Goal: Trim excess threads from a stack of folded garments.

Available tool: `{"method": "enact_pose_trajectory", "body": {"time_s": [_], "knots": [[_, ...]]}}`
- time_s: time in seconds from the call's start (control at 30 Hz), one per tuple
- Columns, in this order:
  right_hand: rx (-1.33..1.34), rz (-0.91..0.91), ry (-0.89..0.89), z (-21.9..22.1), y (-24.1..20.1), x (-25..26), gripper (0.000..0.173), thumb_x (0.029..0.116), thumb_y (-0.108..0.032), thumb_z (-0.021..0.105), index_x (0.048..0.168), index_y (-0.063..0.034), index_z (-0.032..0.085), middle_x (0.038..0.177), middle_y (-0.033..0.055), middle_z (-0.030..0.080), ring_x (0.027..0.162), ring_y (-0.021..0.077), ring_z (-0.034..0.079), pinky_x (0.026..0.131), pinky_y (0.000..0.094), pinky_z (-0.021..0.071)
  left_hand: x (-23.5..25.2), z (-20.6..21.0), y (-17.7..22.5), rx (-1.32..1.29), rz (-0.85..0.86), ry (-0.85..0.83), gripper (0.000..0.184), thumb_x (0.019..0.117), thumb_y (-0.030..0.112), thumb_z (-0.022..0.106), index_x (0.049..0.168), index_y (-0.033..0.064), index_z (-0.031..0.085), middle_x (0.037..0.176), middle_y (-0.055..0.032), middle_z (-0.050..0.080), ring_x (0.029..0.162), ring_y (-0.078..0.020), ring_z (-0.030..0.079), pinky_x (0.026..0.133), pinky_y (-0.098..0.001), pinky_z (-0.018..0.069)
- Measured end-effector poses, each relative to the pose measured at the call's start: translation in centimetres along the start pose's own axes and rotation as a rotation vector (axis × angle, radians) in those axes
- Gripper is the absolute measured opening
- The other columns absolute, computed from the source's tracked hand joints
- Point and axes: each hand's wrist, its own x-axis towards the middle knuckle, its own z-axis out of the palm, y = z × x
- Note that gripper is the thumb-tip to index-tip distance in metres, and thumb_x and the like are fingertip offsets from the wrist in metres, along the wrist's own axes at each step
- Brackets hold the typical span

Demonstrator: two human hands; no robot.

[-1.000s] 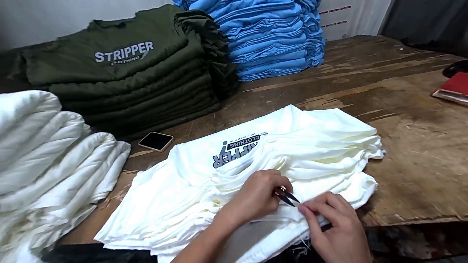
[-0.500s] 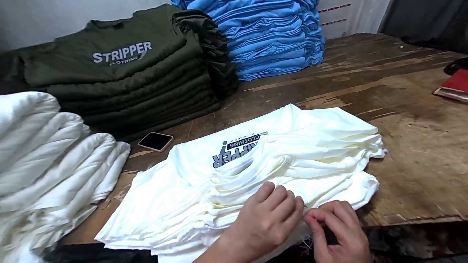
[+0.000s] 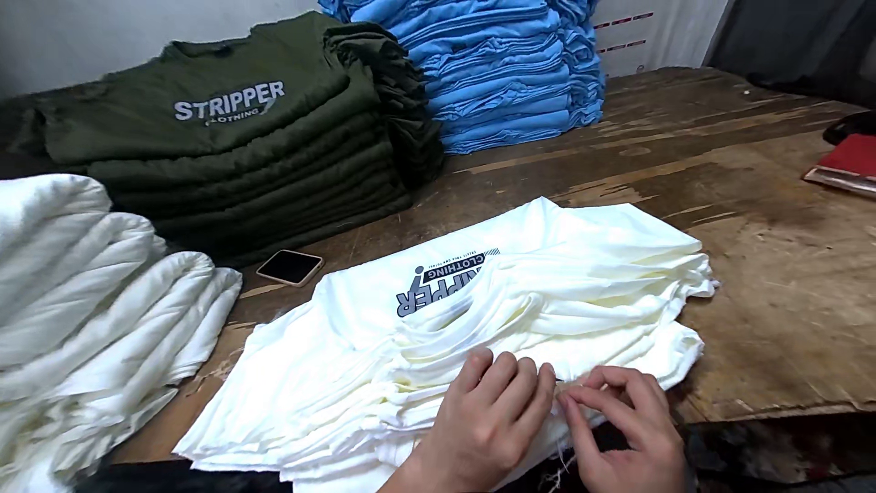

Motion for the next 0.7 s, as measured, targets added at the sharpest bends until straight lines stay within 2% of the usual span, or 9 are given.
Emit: {"method": "enact_pose_trajectory", "body": {"time_s": [0.2, 0.3, 0.37, 0.4, 0.47, 0.5, 0.57, 0.63, 0.7], "knots": [[0.076, -0.009, 0.053, 0.0, -0.3, -0.4, 0.007, 0.0852, -0.025, 0.077, 0.083, -0.0189, 0.079, 0.094, -0.0007, 0.063, 0.092, 0.0052, 0.055, 0.081, 0.0198, 0.0445, -0.2, 0.3, 0.7, 0.085, 0.095, 0.049, 0.021, 0.1003, 0.008, 0.058, 0.115, 0.0097, 0.074, 0.101, -0.0047, 0.070, 0.091, -0.0190, 0.058, 0.087, -0.0354, 0.0398], [0.031, -0.069, -0.074, -0.9, -0.1, -0.1, 0.013, 0.0858, -0.034, 0.073, 0.078, -0.0237, 0.076, 0.094, -0.0029, 0.067, 0.095, 0.0101, 0.057, 0.089, 0.0331, 0.0426, -0.2, 0.5, 0.5, 0.045, 0.029, 0.057, 0.019, 0.0992, 0.009, 0.059, 0.111, 0.0116, 0.075, 0.098, -0.0035, 0.071, 0.089, -0.0194, 0.059, 0.085, -0.0359, 0.0416], [-0.007, -0.119, -0.123, -1.8, 0.0, 0.5, 0.025, 0.0884, -0.042, 0.067, 0.071, -0.0252, 0.072, 0.093, -0.0044, 0.072, 0.096, 0.0132, 0.060, 0.092, 0.0401, 0.0402, -0.2, 0.3, 0.4, -0.057, -0.120, 0.055, 0.020, 0.0980, 0.011, 0.060, 0.111, 0.0157, 0.073, 0.096, -0.0021, 0.071, 0.089, -0.0192, 0.062, 0.085, -0.0379, 0.0450], [-0.017, -0.130, -0.099, -1.9, 0.1, 0.8, 0.025, 0.0889, -0.044, 0.066, 0.074, -0.0242, 0.071, 0.092, -0.0040, 0.072, 0.096, 0.0136, 0.061, 0.092, 0.0398, 0.0420, 0.0, 0.2, 0.2, -0.129, -0.233, 0.045, 0.021, 0.0971, 0.013, 0.061, 0.112, 0.0174, 0.074, 0.095, -0.0017, 0.072, 0.087, -0.0187, 0.064, 0.081, -0.0385, 0.0479], [-0.055, -0.127, -0.011, -1.2, -0.4, 1.7, 0.027, 0.0878, -0.043, 0.070, 0.086, -0.0165, 0.069, 0.091, 0.0017, 0.068, 0.089, 0.0153, 0.063, 0.080, 0.0358, 0.0507, 0.3, 0.0, -0.4, -0.262, -0.483, -0.016, 0.022, 0.0913, 0.019, 0.065, 0.109, 0.0168, 0.077, 0.091, 0.0001, 0.070, 0.081, -0.0136, 0.065, 0.072, -0.0340, 0.0538], [-0.102, -0.113, -0.001, -0.5, -0.7, 2.1, 0.034, 0.0869, -0.045, 0.071, 0.091, -0.0116, 0.068, 0.089, 0.0049, 0.066, 0.084, 0.0172, 0.063, 0.073, 0.0353, 0.0528, 0.5, 0.1, -0.6, -0.295, -0.602, -0.060, 0.020, 0.0887, 0.023, 0.067, 0.105, 0.0179, 0.077, 0.087, 0.0038, 0.067, 0.075, -0.0069, 0.063, 0.065, -0.0262, 0.0554], [-0.235, -0.078, -0.083, 1.1, -1.1, 2.7, 0.041, 0.0863, -0.048, 0.068, 0.089, -0.0068, 0.068, 0.078, 0.0066, 0.063, 0.069, 0.0219, 0.062, 0.060, 0.0399, 0.0520, 1.0, 0.3, -0.7, -0.379, -0.768, -0.158, 0.017, 0.0942, 0.032, 0.066, 0.096, 0.0200, 0.078, 0.082, 0.0086, 0.066, 0.066, 0.0011, 0.059, 0.058, -0.0166, 0.0517], [-0.300, -0.076, -0.120, 2.5, -0.8, 2.7, 0.029, 0.0853, -0.038, 0.059, 0.074, -0.0119, 0.065, 0.066, 0.0011, 0.059, 0.060, 0.0177, 0.060, 0.053, 0.0365, 0.0483, 1.0, 0.5, -0.4, -0.441, -0.792, -0.262, 0.019, 0.0963, 0.030, 0.063, 0.099, 0.0201, 0.080, 0.087, 0.0081, 0.072, 0.071, -0.0005, 0.064, 0.064, -0.0197, 0.0550], [-0.064, -0.006, -0.063, 2.5, -0.8, 2.9, 0.022, 0.0932, -0.024, 0.062, 0.080, -0.0102, 0.072, 0.073, -0.0026, 0.067, 0.065, 0.0054, 0.065, 0.057, 0.0225, 0.0564, 0.7, 0.4, 0.1, -0.496, -0.763, -0.333, 0.018, 0.0942, 0.024, 0.064, 0.101, 0.0192, 0.080, 0.089, 0.0061, 0.074, 0.075, -0.0040, 0.067, 0.069, -0.0258, 0.0583]]}}
